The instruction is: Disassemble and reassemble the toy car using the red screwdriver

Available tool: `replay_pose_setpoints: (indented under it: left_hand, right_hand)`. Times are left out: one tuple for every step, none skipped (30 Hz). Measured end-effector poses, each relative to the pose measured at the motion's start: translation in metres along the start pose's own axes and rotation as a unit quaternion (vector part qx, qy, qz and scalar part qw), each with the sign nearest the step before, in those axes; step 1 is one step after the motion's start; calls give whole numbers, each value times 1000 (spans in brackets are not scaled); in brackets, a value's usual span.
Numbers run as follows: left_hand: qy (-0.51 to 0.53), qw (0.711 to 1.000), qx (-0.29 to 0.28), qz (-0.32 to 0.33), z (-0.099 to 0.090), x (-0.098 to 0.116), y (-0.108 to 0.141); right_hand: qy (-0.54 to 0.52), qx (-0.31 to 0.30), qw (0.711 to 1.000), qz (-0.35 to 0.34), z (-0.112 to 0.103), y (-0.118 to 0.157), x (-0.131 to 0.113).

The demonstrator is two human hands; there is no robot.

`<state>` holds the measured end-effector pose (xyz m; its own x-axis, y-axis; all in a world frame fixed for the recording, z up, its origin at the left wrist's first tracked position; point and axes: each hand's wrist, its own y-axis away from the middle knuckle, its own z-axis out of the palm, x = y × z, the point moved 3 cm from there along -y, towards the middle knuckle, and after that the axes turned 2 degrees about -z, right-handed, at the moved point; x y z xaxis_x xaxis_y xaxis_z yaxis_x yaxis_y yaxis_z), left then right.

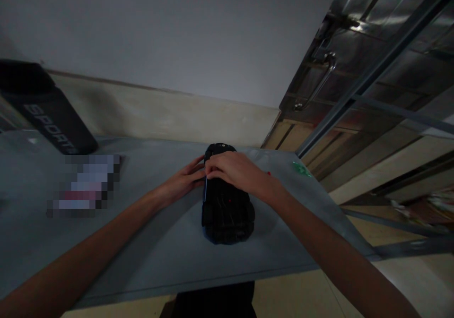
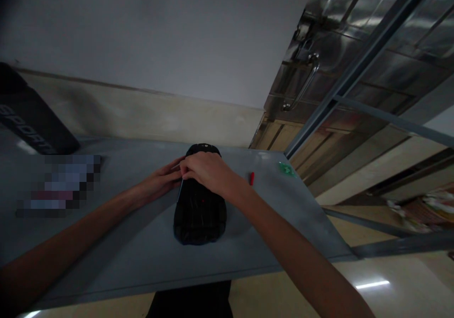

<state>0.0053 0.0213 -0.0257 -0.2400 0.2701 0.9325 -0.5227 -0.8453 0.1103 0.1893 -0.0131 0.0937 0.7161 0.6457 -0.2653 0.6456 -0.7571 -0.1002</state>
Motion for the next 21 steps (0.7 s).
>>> replay_pose_setpoints:
  left_hand:
    - [-1, 1000, 2, -3, 0, 0, 0]
    - [0, 1000, 4, -6, 1, 1, 0]
    - [1, 1000, 7, -9, 1, 1, 0]
    - [2, 1000, 10, -12, 2, 1, 0]
    - [4, 1000, 13, -15, 2, 1, 0]
    - [5, 1000, 14, -18, 2, 1, 1]
    - [6, 1000, 15, -17, 3, 1, 1]
    - [8, 1000, 14, -16, 3, 2, 1]
    - [10, 1000, 11, -15, 3, 2, 1]
    - [12, 1000, 7, -11, 3, 2, 1]
    - [13, 1000, 3, -9, 4, 2, 1]
    - [13, 1000, -1, -8, 4, 3, 1]
    - [11, 1000, -5, -9, 4, 3, 1]
    - [7, 1000, -7, -11, 4, 3, 1]
    - [2, 1000, -7, -13, 3, 3, 1]
    - [-4, 1000, -6, -17, 3, 3, 1]
    - [-10, 1000, -5, -20, 2, 3, 1]
    - [-16, 1000, -6, -22, 1, 3, 1]
    - [-23, 999, -8, -24, 1, 3, 2]
    - [-29, 999, -10, -26, 1, 4, 3]
    - [-35, 999, -11, -26, 1, 4, 4]
  right_hand:
    - [5, 1, 1000, 2, 0, 0, 0]
    - [7, 3, 1000, 4, -1, -1, 0]
    - [7, 7, 1000, 7, -1, -1, -1]
    - [3, 10, 1000, 9, -1, -1, -1]
    - [-5, 14, 1000, 11, -1, -1, -2]
    - [-18, 19, 1000, 13, -1, 0, -2]
    - [-36, 26, 999, 16, -2, 2, 0]
    - [-59, 38, 997, 21, -2, 4, 2]
    - [-81, 56, 995, 29, -3, 8, 7]
    - [-100, 80, 991, 42, -5, 12, 14]
    - [-110, 112, 986, 62, -7, 19, 24]
    - [-105, 146, 980, 89, -9, 27, 37]
    - [-89, 177, 973, 122, -10, 36, 52]
    - [-69, 198, 965, 158, -11, 47, 69]
    - [-46, 202, 958, 196, -10, 58, 86]
    - [-21, 195, 953, 233, -8, 70, 103]
    - [9, 185, 946, 266, -6, 82, 118]
    - [39, 172, 939, 295, -4, 94, 131]
    - [63, 158, 931, 322, -1, 106, 143]
    - [73, 138, 927, 341, 3, 116, 151]
    - [74, 115, 925, 353, 7, 125, 157]
